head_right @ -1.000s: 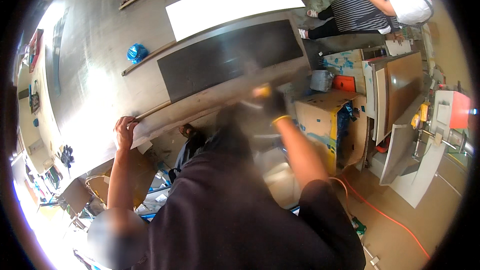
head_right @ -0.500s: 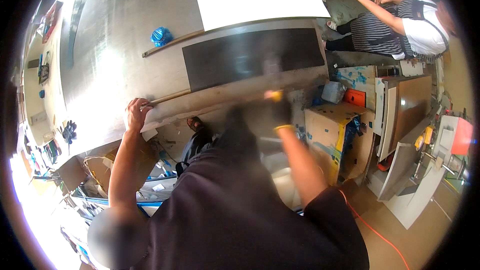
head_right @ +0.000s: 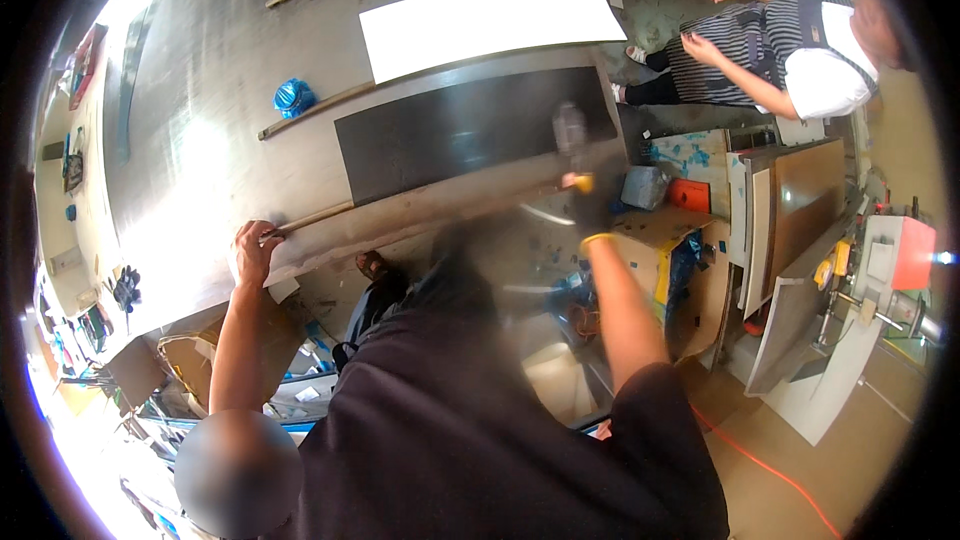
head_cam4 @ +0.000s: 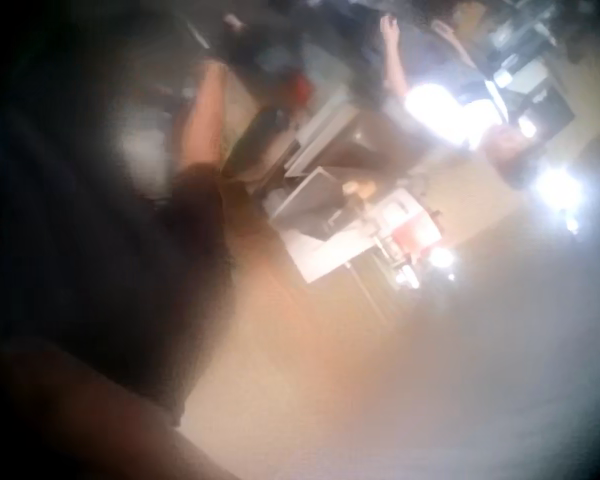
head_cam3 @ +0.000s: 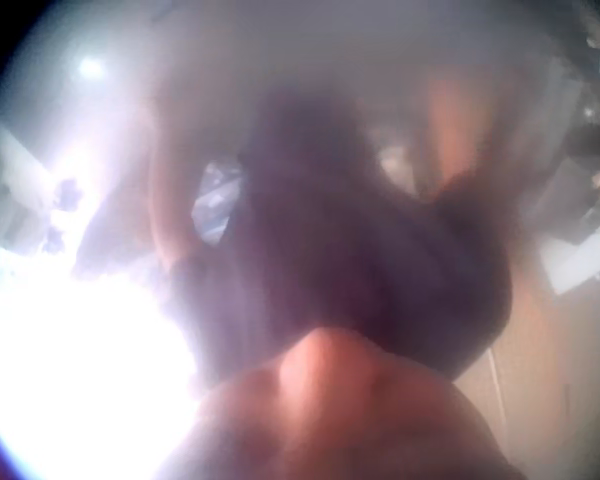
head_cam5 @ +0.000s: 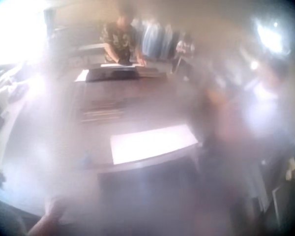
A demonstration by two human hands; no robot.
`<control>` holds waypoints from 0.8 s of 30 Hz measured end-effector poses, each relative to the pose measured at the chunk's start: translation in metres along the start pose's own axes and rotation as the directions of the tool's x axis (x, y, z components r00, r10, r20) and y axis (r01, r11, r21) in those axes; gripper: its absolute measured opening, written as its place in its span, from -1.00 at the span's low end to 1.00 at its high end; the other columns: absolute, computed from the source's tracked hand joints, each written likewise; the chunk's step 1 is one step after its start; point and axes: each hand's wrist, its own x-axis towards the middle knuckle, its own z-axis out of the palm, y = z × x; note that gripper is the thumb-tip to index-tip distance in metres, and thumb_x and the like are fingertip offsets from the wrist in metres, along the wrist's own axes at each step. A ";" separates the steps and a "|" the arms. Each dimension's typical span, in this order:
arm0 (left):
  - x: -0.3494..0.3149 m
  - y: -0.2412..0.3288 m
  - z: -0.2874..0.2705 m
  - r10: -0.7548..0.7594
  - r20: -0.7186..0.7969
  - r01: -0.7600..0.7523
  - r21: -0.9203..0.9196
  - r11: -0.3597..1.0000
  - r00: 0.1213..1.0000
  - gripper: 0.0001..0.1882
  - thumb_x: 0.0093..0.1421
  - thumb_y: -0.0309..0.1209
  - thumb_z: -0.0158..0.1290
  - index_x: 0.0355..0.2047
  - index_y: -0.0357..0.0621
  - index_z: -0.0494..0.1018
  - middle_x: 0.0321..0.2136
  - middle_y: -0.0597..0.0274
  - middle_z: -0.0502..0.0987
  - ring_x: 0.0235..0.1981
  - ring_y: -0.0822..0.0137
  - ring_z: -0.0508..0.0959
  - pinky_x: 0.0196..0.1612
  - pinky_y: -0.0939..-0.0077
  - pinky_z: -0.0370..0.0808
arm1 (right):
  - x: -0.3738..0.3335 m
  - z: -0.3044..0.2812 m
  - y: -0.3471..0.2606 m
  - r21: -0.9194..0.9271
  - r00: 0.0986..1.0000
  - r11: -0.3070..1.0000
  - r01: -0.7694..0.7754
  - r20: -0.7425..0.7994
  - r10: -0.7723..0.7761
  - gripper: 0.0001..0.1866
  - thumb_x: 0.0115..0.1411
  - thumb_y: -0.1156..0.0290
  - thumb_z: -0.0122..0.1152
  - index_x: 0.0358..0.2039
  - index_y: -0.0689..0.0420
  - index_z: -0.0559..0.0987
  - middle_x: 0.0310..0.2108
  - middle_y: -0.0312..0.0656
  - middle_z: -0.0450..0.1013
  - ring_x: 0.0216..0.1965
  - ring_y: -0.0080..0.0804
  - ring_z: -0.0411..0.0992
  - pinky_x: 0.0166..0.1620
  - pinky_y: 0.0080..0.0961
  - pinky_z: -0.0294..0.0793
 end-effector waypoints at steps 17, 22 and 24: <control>-0.006 -0.004 0.009 0.081 -0.047 -0.076 0.107 0.991 0.996 -0.79 0.16 -0.33 0.33 -0.18 0.00 0.65 -0.24 0.21 0.68 -0.15 0.05 0.66 -0.08 0.17 0.59 | -0.154 0.139 -0.171 -0.133 0.832 0.968 0.214 0.544 -0.109 -0.44 0.32 0.01 0.16 0.15 0.16 0.47 -0.11 0.21 0.55 -0.08 0.13 0.56 0.10 0.03 0.50; -0.011 -0.009 0.014 0.073 -0.088 -0.065 0.087 0.994 0.993 -0.78 0.16 -0.33 0.34 -0.18 0.01 0.65 -0.25 0.23 0.68 -0.16 0.07 0.66 -0.09 0.17 0.59 | -0.121 0.106 -0.218 -0.110 0.759 0.985 0.133 0.650 -0.030 -0.50 0.31 -0.03 0.26 0.06 0.09 0.56 -0.12 0.10 0.62 -0.07 0.13 0.59 0.04 -0.01 0.54; -0.013 -0.005 0.011 0.061 -0.097 -0.053 0.093 0.994 0.993 -0.78 0.15 -0.33 0.34 -0.18 0.01 0.65 -0.24 0.24 0.69 -0.17 0.08 0.67 -0.10 0.18 0.59 | -0.102 0.083 -0.156 -0.184 0.882 0.964 0.194 0.464 -0.089 -0.53 0.30 -0.05 0.32 -0.02 0.07 0.61 -0.14 0.06 0.65 -0.07 0.10 0.62 0.02 -0.08 0.58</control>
